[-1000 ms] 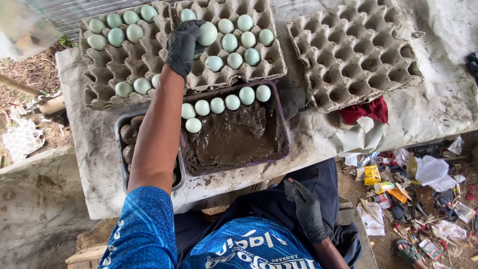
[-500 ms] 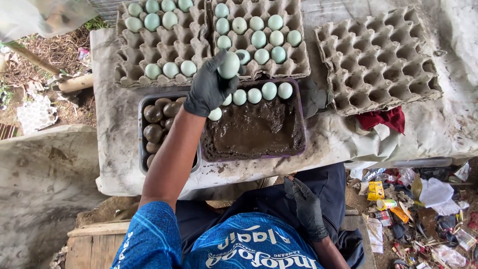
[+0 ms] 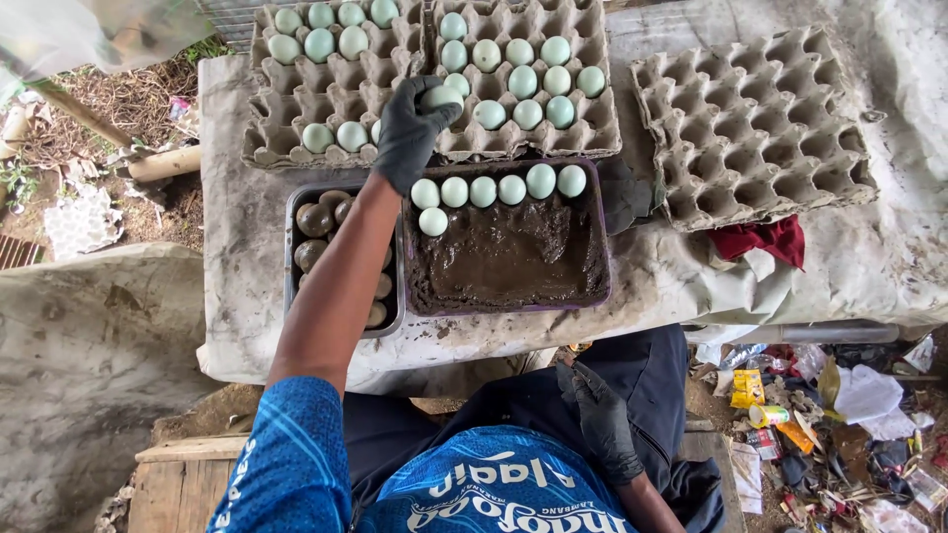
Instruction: Coating duck eggs with a salted mud mixture and arranging them in trays for preservation.
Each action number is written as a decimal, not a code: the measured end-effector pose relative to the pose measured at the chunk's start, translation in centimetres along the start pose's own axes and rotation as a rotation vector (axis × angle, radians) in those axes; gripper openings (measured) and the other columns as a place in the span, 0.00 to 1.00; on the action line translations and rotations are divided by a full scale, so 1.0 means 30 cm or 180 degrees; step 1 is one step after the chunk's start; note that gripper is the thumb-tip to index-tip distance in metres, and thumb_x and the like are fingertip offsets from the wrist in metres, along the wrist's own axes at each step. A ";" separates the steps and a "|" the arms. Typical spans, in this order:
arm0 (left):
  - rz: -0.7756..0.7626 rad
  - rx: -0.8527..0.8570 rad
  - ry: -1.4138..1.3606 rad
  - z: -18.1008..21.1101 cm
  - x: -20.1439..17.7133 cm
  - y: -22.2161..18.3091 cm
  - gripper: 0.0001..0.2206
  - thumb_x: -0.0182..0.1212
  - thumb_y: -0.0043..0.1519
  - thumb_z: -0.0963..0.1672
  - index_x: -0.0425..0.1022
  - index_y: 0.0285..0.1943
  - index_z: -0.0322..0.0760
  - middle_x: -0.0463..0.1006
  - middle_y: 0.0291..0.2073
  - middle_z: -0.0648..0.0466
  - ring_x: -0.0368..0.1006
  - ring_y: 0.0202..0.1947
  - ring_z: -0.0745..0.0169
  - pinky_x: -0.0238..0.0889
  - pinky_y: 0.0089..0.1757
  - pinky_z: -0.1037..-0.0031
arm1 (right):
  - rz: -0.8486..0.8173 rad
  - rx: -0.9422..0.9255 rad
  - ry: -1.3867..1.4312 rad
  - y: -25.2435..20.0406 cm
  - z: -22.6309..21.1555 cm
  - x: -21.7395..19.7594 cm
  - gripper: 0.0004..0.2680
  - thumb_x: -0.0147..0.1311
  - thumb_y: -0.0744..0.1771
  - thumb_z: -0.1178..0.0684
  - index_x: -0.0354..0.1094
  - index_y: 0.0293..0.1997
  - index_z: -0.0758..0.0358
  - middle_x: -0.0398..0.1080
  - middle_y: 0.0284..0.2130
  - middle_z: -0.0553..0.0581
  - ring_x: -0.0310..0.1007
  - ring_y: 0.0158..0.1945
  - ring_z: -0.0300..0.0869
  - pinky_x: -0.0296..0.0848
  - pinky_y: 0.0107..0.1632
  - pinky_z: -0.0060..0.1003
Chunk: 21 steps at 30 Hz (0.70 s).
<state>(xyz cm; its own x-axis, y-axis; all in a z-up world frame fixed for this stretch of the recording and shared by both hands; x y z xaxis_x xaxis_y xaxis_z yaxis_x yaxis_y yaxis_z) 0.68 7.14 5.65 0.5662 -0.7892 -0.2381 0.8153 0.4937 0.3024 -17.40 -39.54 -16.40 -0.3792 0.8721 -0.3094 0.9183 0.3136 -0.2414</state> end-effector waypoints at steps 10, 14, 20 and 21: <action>-0.0405 0.0245 0.1925 -0.353 0.279 0.389 0.27 0.76 0.52 0.45 0.76 0.63 0.48 0.77 0.59 0.49 0.74 0.57 0.41 0.69 0.53 0.55 | 0.0292 0.0297 0.0158 0.048 0.113 -0.078 0.13 0.51 0.69 0.55 0.74 0.60 0.57 0.79 0.55 0.54 0.78 0.57 0.39 0.74 0.60 0.30; -0.0923 0.0819 0.3175 -0.358 0.386 0.399 0.30 0.73 0.55 0.45 0.72 0.68 0.42 0.77 0.57 0.45 0.72 0.52 0.31 0.70 0.48 0.43 | 0.0265 0.0720 0.0610 0.059 0.153 -0.077 0.14 0.51 0.69 0.55 0.72 0.62 0.58 0.80 0.53 0.58 0.85 0.45 0.45 0.79 0.50 0.29; -0.1297 0.1111 0.3737 -0.369 0.443 0.386 0.22 0.59 0.57 0.43 0.75 0.63 0.46 0.79 0.51 0.46 0.73 0.47 0.32 0.66 0.45 0.42 | 0.0130 0.0951 0.1051 0.085 0.116 -0.053 0.15 0.50 0.69 0.56 0.70 0.64 0.63 0.78 0.55 0.57 0.84 0.43 0.47 0.80 0.50 0.32; -0.1405 0.0968 0.3784 -0.395 0.446 0.396 0.28 0.57 0.55 0.42 0.72 0.69 0.49 0.77 0.57 0.45 0.71 0.52 0.30 0.63 0.49 0.37 | 0.0143 0.0896 0.1023 0.092 0.127 -0.051 0.15 0.51 0.69 0.56 0.70 0.63 0.63 0.79 0.54 0.57 0.85 0.42 0.49 0.81 0.48 0.32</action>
<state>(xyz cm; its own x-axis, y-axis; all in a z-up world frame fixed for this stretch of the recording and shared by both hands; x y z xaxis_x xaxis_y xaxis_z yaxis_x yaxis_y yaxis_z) 19.38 6.79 -4.88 0.1470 0.0191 -0.9890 0.9877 0.0519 0.1478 -14.73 -41.44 -20.10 -0.2440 0.9692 -0.0338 0.8494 0.1968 -0.4897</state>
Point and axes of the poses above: each hand's wrist, its own y-axis towards the middle knuckle, its own x-axis out of the palm, z = x × y, the point moved 9 cm from there along y, towards the middle knuckle
